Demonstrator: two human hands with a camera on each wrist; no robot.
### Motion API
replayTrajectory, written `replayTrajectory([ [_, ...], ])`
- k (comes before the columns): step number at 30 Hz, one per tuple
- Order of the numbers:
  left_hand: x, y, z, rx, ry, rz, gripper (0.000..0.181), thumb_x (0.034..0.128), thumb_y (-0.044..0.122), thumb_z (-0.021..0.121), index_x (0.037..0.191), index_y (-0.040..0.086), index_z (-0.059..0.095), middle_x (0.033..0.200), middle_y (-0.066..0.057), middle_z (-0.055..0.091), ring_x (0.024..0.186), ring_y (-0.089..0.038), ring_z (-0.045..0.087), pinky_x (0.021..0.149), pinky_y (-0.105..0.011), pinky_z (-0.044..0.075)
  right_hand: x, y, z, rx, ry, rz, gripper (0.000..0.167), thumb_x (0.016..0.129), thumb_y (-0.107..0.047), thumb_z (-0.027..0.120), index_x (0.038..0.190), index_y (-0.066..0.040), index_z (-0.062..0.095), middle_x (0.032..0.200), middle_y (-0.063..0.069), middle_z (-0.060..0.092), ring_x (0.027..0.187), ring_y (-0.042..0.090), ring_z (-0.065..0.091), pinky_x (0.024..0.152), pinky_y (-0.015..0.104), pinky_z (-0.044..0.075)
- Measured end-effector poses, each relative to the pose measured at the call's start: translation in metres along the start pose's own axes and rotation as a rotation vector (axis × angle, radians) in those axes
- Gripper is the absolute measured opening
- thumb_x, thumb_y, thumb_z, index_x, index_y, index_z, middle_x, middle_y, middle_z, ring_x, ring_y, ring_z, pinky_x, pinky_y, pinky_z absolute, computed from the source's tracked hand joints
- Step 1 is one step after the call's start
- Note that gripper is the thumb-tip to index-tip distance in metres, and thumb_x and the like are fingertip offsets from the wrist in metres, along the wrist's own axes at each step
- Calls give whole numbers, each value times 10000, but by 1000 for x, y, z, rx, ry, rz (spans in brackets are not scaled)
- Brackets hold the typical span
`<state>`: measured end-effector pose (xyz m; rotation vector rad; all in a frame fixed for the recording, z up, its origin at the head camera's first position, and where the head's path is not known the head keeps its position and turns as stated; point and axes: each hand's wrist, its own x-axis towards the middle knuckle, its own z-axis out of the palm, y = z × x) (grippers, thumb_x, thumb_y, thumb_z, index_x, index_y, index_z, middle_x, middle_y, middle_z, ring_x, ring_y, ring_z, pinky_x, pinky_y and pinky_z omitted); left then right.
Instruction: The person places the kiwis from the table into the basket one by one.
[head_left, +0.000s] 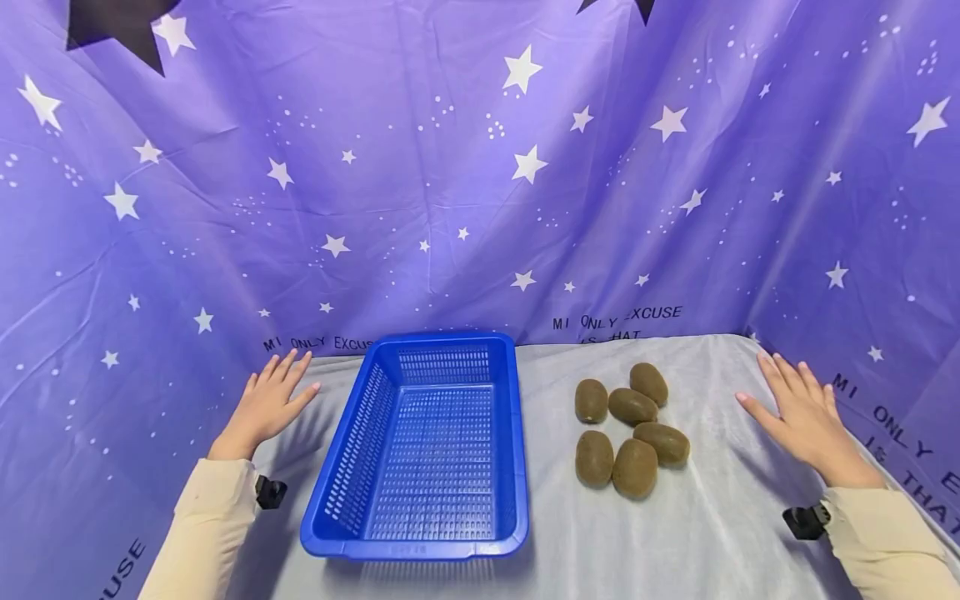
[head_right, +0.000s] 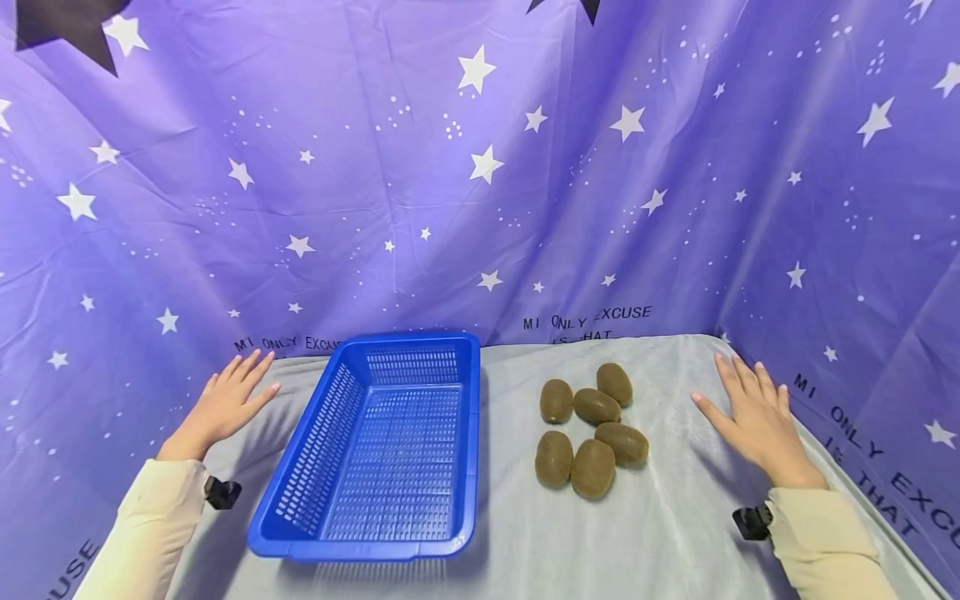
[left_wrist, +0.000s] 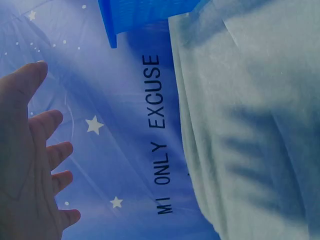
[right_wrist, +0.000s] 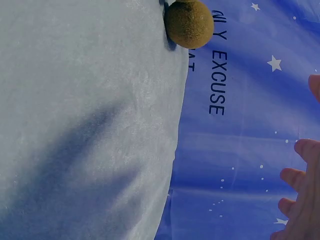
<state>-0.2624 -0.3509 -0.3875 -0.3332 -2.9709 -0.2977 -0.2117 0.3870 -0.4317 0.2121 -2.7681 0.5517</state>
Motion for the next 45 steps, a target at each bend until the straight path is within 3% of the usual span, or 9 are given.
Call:
replayTrajectory([
  [7,2,4,-1,-49,17,6,677,985,473,356,1514,89,176,1528,-252,163,1368,-503,85,1005,-717,67,1,-2,1,9,12,-12,730,971,-355,450,1518,-65,62,1527,290,35,1377,461,-130,1008,642,-182],
  [17,-1,14,4,-169,17,76,649,993,396,396,1493,24,213,1523,-265,168,1376,-484,101,1065,-635,73,-1,-10,6,40,67,-88,704,966,-301,470,1518,-72,98,1522,289,93,1389,457,-81,1021,637,-166],
  [25,-7,10,18,-395,-41,66,658,993,358,423,1509,48,159,1542,-243,118,1383,-483,57,1040,-677,64,-1,-16,15,82,92,-130,684,959,-270,493,1516,-81,144,1506,302,150,1379,495,2,1031,653,-126],
  [32,-15,8,27,-532,-72,81,664,987,314,459,1524,113,122,1556,-210,93,1386,-476,52,1027,-692,67,-5,-22,25,123,82,-154,673,956,-246,505,1515,-89,164,1521,279,141,1378,499,15,1044,643,-113],
  [36,-18,8,32,-597,-108,62,668,987,305,464,1530,178,95,1566,-186,61,1393,-464,42,1023,-697,79,-7,-25,28,150,85,-175,669,950,-224,518,1511,-81,183,1521,275,148,1383,489,27,1049,646,-91],
  [45,-18,12,46,-670,-155,10,690,985,322,467,1531,145,84,1575,-152,54,1400,-444,43,1050,-663,103,-8,-26,37,209,68,-212,640,951,-182,513,1497,-39,211,1491,323,177,1377,499,35,1105,542,-86],
])
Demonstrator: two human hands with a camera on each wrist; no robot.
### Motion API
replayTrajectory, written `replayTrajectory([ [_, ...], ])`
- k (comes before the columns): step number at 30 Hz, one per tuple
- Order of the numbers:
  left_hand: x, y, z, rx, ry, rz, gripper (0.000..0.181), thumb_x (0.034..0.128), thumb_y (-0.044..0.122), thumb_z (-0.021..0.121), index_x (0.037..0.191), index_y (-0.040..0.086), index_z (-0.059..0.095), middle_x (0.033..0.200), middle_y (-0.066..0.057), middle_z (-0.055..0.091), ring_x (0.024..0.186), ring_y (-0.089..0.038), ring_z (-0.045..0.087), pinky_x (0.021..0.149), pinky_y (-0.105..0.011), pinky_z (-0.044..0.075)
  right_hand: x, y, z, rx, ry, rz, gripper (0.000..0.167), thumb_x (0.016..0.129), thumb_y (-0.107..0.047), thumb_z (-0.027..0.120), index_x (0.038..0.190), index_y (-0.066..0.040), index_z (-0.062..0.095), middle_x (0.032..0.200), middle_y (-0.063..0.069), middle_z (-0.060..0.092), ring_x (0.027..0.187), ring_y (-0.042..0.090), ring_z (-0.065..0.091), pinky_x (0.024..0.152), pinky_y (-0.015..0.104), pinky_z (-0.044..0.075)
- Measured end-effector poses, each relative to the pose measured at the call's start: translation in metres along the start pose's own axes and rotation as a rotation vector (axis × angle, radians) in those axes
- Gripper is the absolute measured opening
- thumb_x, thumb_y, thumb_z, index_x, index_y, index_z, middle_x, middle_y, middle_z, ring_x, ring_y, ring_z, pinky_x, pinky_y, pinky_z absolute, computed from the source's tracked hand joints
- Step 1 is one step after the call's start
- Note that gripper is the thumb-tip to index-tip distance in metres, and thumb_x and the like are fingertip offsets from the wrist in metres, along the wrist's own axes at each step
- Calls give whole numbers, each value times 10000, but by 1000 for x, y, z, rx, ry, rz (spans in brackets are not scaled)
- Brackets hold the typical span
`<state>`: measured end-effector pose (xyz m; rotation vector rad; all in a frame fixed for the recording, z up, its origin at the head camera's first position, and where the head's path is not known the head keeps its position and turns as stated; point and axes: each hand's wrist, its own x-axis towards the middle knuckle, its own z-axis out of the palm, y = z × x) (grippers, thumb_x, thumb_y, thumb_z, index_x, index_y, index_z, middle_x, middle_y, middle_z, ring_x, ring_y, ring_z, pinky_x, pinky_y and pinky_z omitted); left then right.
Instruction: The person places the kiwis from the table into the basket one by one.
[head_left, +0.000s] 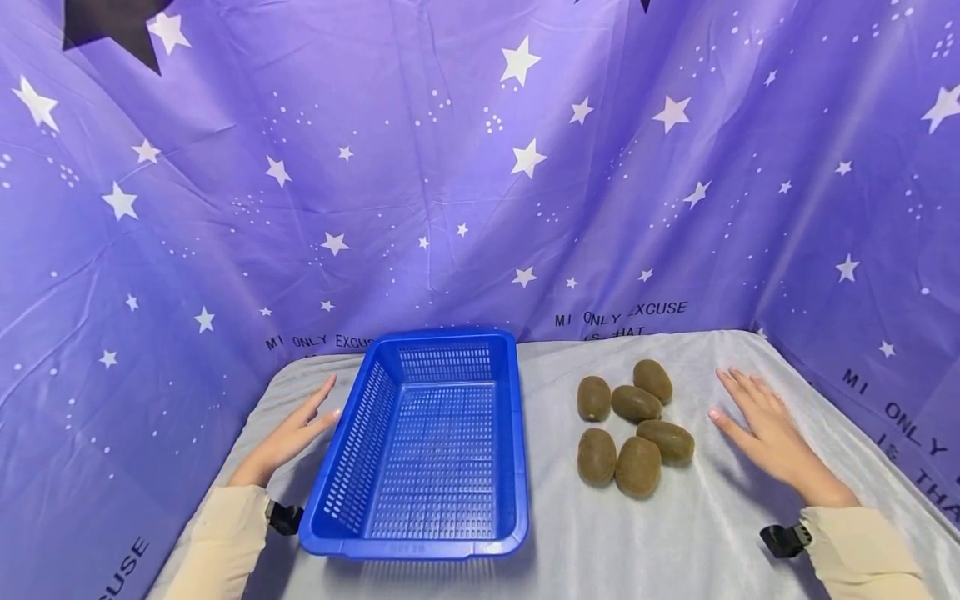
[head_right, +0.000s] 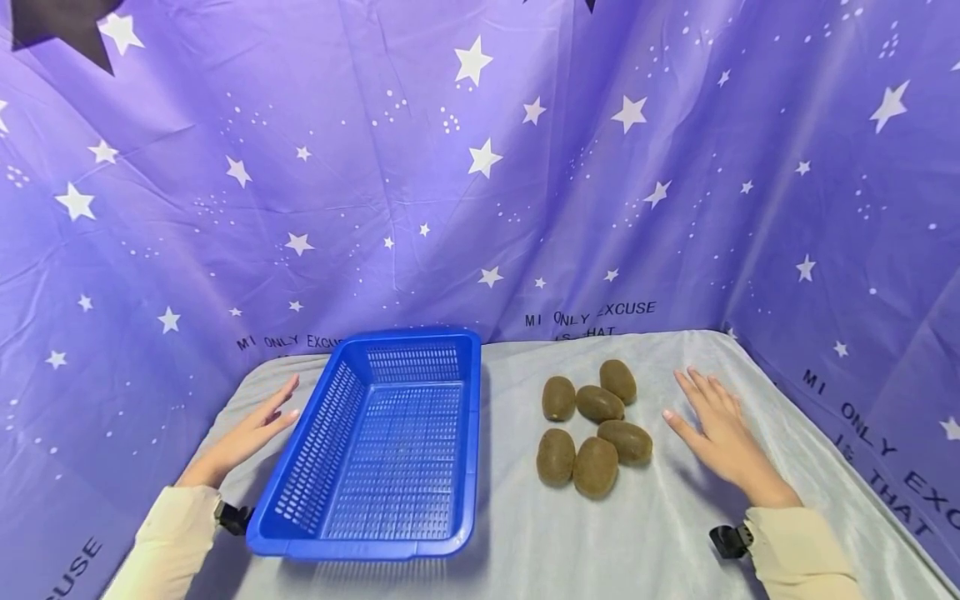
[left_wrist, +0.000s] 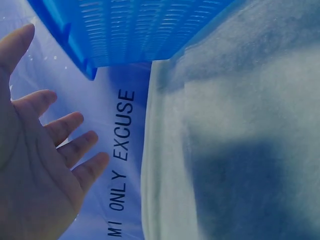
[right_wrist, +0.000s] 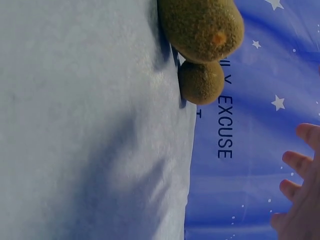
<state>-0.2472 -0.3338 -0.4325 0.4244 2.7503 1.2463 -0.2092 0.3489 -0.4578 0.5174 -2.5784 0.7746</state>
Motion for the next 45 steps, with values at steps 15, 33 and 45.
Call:
replayTrajectory([
  [15,2,-7,15,-180,-19,34,675,993,272,458,1532,225,54,1583,-119,49,1408,-421,70,1052,-661,112,1,-8,13,217,-89,45,647,938,-140,537,1502,-77,224,1472,332,213,1311,571,142,1015,706,31],
  [33,5,-7,30,-316,-57,20,661,1001,271,440,1534,193,56,1571,-142,98,1369,-420,214,1044,-622,211,-4,-9,37,278,-164,11,590,855,-120,676,1385,-15,437,1371,280,411,1203,-192,238,927,-7,198],
  [45,7,-8,33,-369,-68,34,675,994,244,458,1532,235,51,1584,-78,21,1349,-384,260,1010,-425,352,-4,-10,43,413,-154,-56,502,784,-11,727,1245,44,536,1211,53,580,1011,-33,549,831,98,430],
])
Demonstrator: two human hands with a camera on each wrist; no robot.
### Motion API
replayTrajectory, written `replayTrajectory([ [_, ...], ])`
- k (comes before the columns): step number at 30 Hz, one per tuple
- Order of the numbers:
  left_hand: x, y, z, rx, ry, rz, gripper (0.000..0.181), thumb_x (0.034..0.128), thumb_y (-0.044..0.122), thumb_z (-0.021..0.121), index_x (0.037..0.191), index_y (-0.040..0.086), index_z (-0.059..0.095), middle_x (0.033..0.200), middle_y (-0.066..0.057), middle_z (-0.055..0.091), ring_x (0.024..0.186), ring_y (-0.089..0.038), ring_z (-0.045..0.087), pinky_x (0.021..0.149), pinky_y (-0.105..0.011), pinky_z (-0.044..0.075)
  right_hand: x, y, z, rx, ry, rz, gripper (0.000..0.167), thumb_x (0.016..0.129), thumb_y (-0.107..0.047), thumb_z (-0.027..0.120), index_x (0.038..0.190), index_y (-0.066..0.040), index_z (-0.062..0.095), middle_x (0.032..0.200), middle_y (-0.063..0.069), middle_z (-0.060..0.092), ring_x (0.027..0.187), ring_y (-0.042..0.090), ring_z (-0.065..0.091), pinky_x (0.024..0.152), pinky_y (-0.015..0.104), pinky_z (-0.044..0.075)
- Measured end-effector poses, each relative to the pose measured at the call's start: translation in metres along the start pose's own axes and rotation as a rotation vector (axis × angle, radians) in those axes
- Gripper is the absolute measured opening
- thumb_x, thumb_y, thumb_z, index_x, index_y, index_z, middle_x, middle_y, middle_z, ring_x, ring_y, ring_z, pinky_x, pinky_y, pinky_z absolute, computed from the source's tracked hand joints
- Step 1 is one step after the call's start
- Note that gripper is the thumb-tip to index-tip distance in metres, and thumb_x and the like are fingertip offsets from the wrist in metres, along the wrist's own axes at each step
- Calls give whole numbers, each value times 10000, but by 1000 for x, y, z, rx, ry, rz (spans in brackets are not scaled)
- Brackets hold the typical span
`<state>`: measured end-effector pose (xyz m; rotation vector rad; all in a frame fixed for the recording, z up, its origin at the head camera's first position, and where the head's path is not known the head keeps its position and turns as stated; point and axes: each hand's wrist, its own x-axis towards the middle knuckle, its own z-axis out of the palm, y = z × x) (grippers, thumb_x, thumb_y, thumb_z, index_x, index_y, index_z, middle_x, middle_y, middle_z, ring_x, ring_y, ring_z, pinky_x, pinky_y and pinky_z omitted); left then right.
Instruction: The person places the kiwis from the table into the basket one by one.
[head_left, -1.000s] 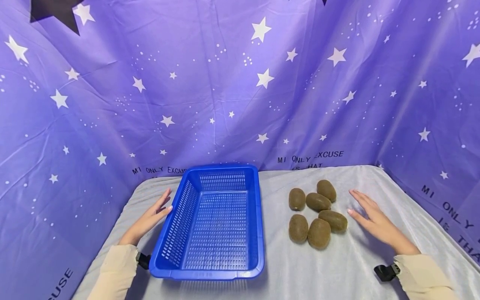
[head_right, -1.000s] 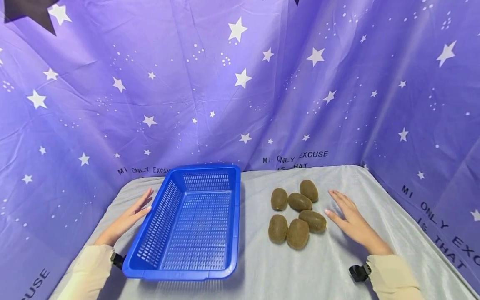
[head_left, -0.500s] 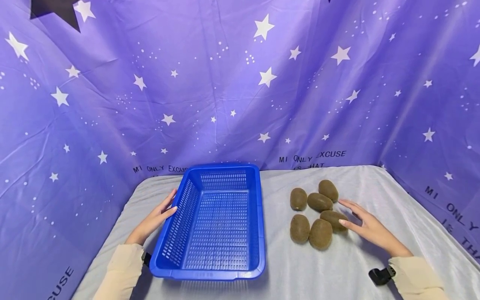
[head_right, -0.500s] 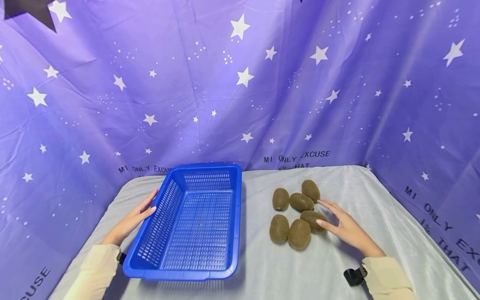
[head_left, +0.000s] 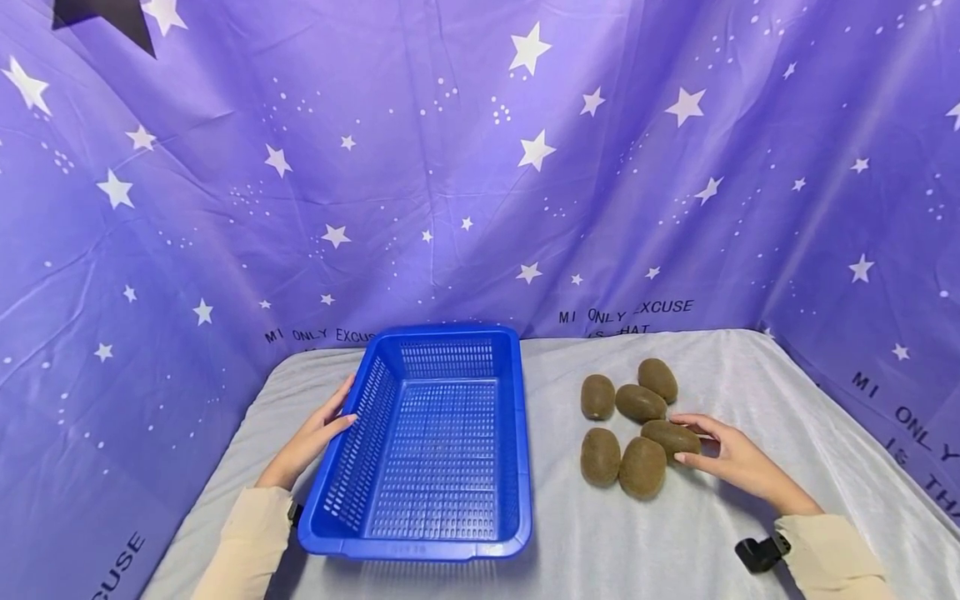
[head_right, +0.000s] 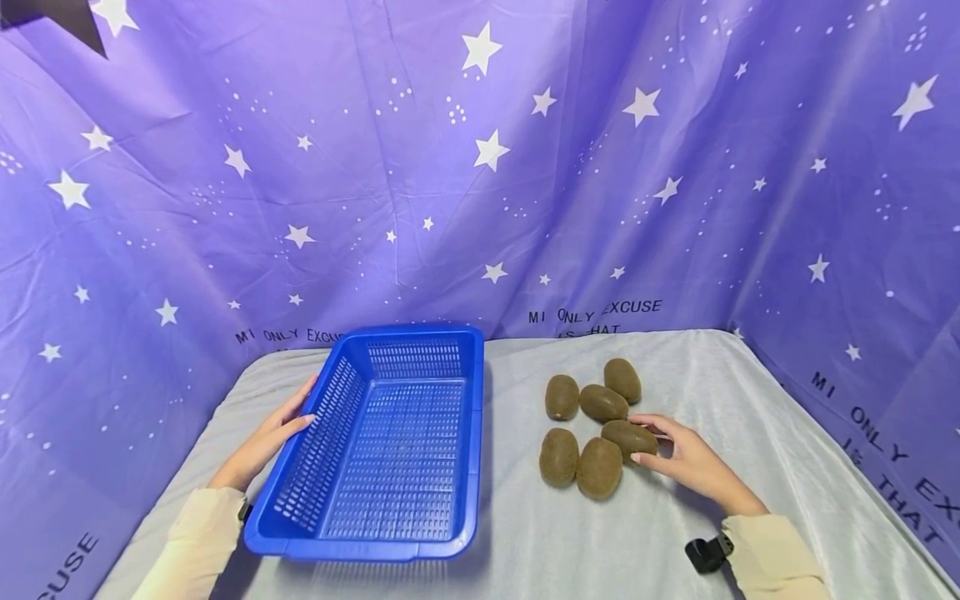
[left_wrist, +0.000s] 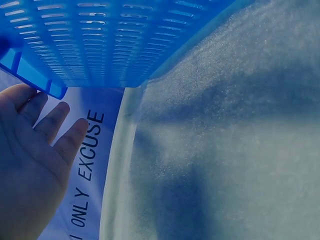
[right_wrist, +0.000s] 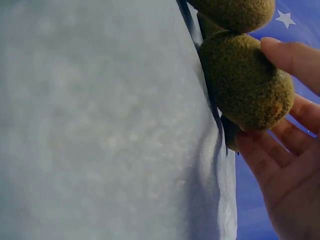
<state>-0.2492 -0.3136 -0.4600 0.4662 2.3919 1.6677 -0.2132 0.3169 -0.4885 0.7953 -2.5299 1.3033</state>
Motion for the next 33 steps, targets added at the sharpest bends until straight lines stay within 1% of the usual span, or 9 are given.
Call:
replayTrajectory([
  [5,0,-1,-1,-7,-15,21,669,996,216,450,1532,239,50,1583,-93,12,1329,-406,282,929,-251,407,0,1,0,8,1,40,448,789,-30,731,1206,-4,571,1143,94,608,970,-32,570,791,120,465],
  [8,0,-1,0,-5,-16,27,669,996,217,452,1532,237,51,1583,-92,10,1343,-404,260,988,-357,379,1,2,0,2,4,53,444,783,-34,739,1196,-5,581,1135,115,614,963,-38,573,784,114,467],
  [11,1,-1,1,-3,-14,31,669,997,225,449,1532,227,48,1585,-81,2,1365,-395,224,1035,-513,288,2,2,0,-27,19,68,442,766,-39,755,1178,-8,599,1111,136,630,933,-43,584,763,115,473],
  [13,1,-1,1,-11,-11,33,669,997,226,448,1532,222,46,1585,-70,0,1374,-393,207,1040,-573,236,2,2,0,-63,35,78,434,754,-54,769,1159,-23,617,1084,127,646,903,-42,591,747,112,470],
  [17,1,-3,1,-12,-4,39,664,1000,220,438,1532,217,41,1587,-63,-13,1387,-398,169,1049,-601,192,4,1,0,-99,66,107,419,736,-74,785,1129,-45,642,1039,57,667,835,-23,612,716,117,467],
  [20,1,-3,0,-11,-2,38,656,1002,224,435,1528,265,46,1587,-49,-21,1402,-380,124,1064,-597,156,4,0,-1,-89,84,122,407,735,-66,782,1119,-40,647,1018,-34,667,816,-16,619,711,119,470],
  [25,1,-3,0,-3,8,38,636,1001,229,438,1517,324,78,1587,-38,7,1411,-341,116,1074,-565,150,5,-1,-4,-47,99,118,386,757,-35,756,1123,-9,634,1007,-164,633,834,-25,616,714,114,469],
  [29,1,-2,1,-7,12,37,649,1001,227,437,1528,263,61,1588,-37,14,1413,-328,109,1081,-516,171,5,-2,-6,-20,114,123,384,772,-24,741,1135,10,621,1010,-191,621,859,-44,608,719,101,463],
  [33,1,-3,2,-29,14,44,648,1000,215,438,1532,223,68,1588,-40,13,1408,-328,98,1065,-275,263,6,-2,-8,-27,134,128,392,777,-26,740,1147,12,616,1021,-199,614,877,-63,597,730,92,459],
])
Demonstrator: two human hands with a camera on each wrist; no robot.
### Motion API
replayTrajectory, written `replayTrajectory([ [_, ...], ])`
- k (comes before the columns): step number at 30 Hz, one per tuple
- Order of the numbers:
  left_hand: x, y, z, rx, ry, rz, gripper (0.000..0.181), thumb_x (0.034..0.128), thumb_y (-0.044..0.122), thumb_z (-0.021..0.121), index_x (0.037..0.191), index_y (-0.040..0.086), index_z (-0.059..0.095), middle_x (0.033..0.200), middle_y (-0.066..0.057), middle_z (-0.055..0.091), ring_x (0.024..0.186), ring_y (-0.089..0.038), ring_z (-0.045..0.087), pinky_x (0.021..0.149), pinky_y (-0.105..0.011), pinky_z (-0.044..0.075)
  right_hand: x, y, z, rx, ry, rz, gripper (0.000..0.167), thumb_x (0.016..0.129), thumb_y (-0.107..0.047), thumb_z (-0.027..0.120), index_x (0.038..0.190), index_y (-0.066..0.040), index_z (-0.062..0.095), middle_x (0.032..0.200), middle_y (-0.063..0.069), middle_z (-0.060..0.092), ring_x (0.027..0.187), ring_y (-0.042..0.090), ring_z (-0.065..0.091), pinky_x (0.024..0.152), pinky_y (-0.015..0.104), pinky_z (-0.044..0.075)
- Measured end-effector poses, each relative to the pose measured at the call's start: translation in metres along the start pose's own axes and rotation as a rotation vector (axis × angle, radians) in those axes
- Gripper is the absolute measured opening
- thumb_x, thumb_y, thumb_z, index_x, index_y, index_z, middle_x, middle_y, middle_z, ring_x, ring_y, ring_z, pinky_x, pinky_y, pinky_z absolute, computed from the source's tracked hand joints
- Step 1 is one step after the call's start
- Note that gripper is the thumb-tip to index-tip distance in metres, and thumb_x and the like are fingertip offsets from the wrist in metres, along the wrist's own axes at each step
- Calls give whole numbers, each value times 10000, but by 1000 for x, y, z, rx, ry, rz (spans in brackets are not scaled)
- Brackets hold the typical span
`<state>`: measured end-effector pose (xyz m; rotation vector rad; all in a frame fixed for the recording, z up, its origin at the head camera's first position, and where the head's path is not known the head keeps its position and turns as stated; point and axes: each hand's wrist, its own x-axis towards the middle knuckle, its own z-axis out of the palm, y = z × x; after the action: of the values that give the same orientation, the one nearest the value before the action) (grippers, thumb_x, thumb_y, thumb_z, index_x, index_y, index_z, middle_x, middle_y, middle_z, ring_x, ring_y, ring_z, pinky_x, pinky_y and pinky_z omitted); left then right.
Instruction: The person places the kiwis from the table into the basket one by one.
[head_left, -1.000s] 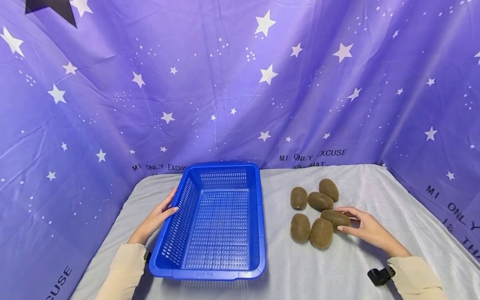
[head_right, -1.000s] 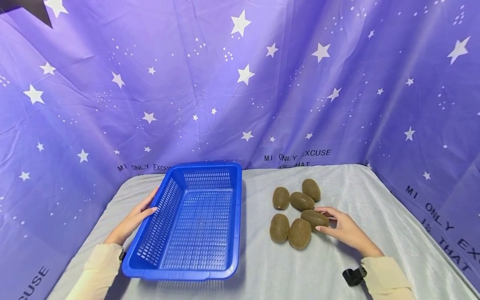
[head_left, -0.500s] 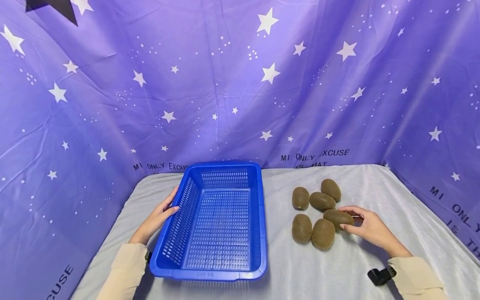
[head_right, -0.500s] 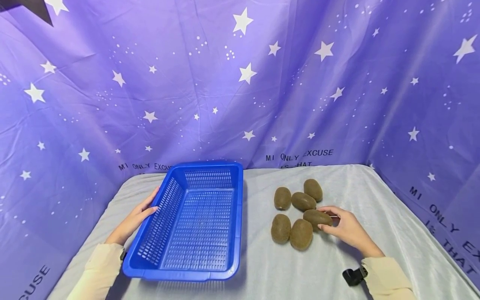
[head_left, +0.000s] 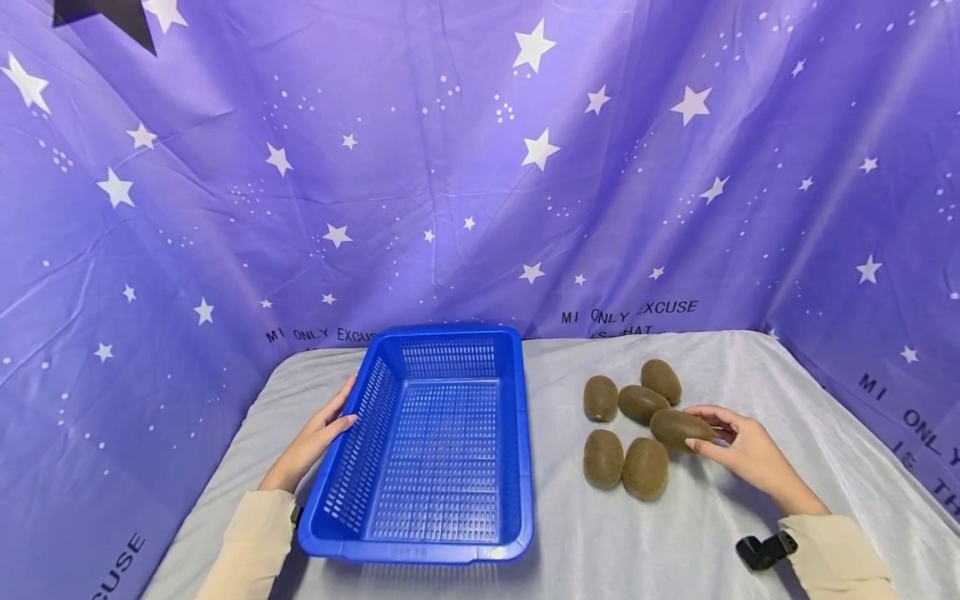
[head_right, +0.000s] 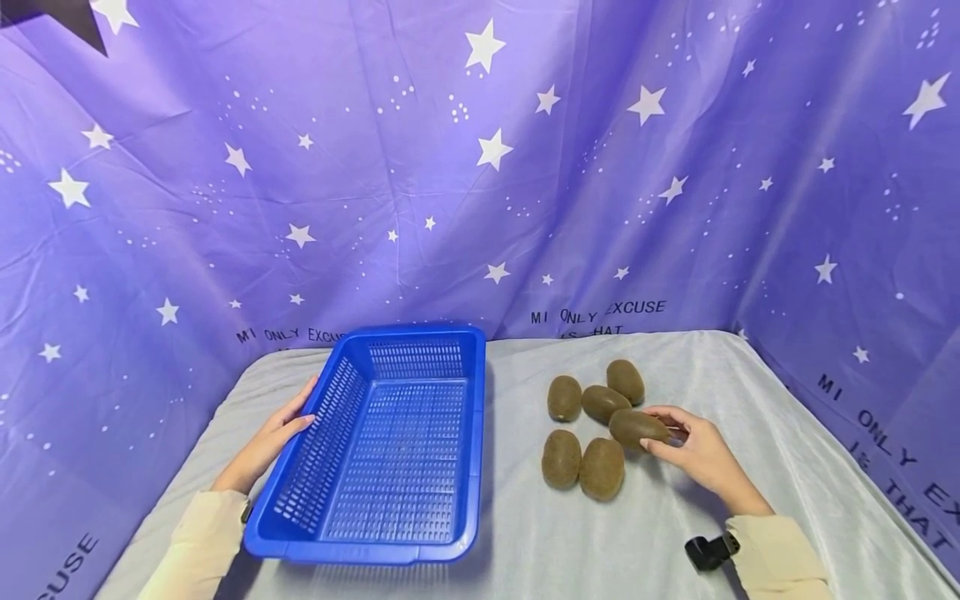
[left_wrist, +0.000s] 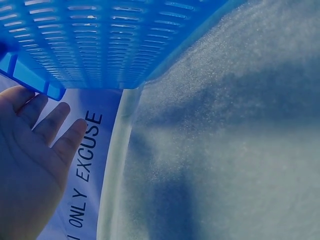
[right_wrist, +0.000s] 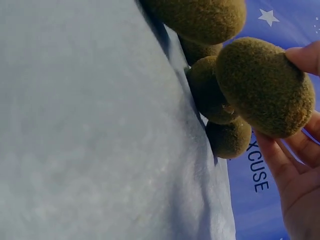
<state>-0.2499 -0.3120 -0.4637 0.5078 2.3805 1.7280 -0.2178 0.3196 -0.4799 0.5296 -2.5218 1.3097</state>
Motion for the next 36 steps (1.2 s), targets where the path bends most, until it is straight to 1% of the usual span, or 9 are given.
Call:
replayTrajectory([
  [3,0,-1,0,-26,-1,19,648,998,204,442,1532,206,75,1588,-48,18,1402,-338,102,975,-117,304,2,-2,0,-9,23,-3,390,778,-24,737,1148,5,618,1023,-208,606,878,-71,592,735,87,455],
  [6,0,-2,1,-41,-3,34,650,997,195,444,1531,184,74,1588,-51,14,1407,-334,78,959,-81,294,3,-4,1,-10,43,-6,382,778,-15,732,1143,13,618,1018,-227,599,873,-78,585,732,82,451],
  [11,1,-1,2,-25,13,36,662,991,203,455,1531,169,73,1587,-60,12,1413,-330,68,952,-69,281,8,-10,1,-6,62,-18,371,782,-5,725,1133,35,613,983,-225,603,870,-84,573,753,72,445],
  [16,2,1,3,-23,15,54,670,984,207,470,1530,164,85,1584,-83,38,1392,-303,157,955,-107,326,8,-15,3,4,91,-25,349,782,11,716,1112,57,610,946,-205,610,855,-79,567,757,62,436],
  [19,2,0,3,-19,18,63,666,984,191,467,1529,154,87,1582,-89,48,1383,-280,181,956,-113,330,9,-14,7,13,94,-28,341,782,20,711,1105,61,608,943,-206,611,852,-75,571,756,67,441],
  [26,0,-4,2,-16,28,51,649,990,198,458,1530,182,98,1581,-86,68,1389,-359,146,944,-99,321,10,-18,11,14,112,-17,345,786,5,711,1112,50,609,950,-230,600,852,-79,567,757,69,442],
  [30,-2,-5,4,-34,39,52,637,991,197,454,1529,178,114,1578,-94,87,1346,-129,296,940,-121,351,11,-26,12,0,116,3,361,799,-34,717,1139,25,613,966,-240,597,875,-92,558,772,59,430],
  [33,-2,-3,5,-40,50,59,629,988,191,456,1527,187,132,1578,-101,85,1254,48,337,944,-120,351,12,-31,12,-4,116,11,367,804,-49,719,1150,15,614,971,-235,597,880,-92,557,777,56,426],
  [36,-1,-3,6,-46,55,73,627,988,181,454,1526,166,133,1578,-114,70,1251,62,328,944,-111,344,14,-34,13,-2,117,8,367,803,-49,719,1149,16,614,972,-234,599,878,-88,561,779,57,427],
])
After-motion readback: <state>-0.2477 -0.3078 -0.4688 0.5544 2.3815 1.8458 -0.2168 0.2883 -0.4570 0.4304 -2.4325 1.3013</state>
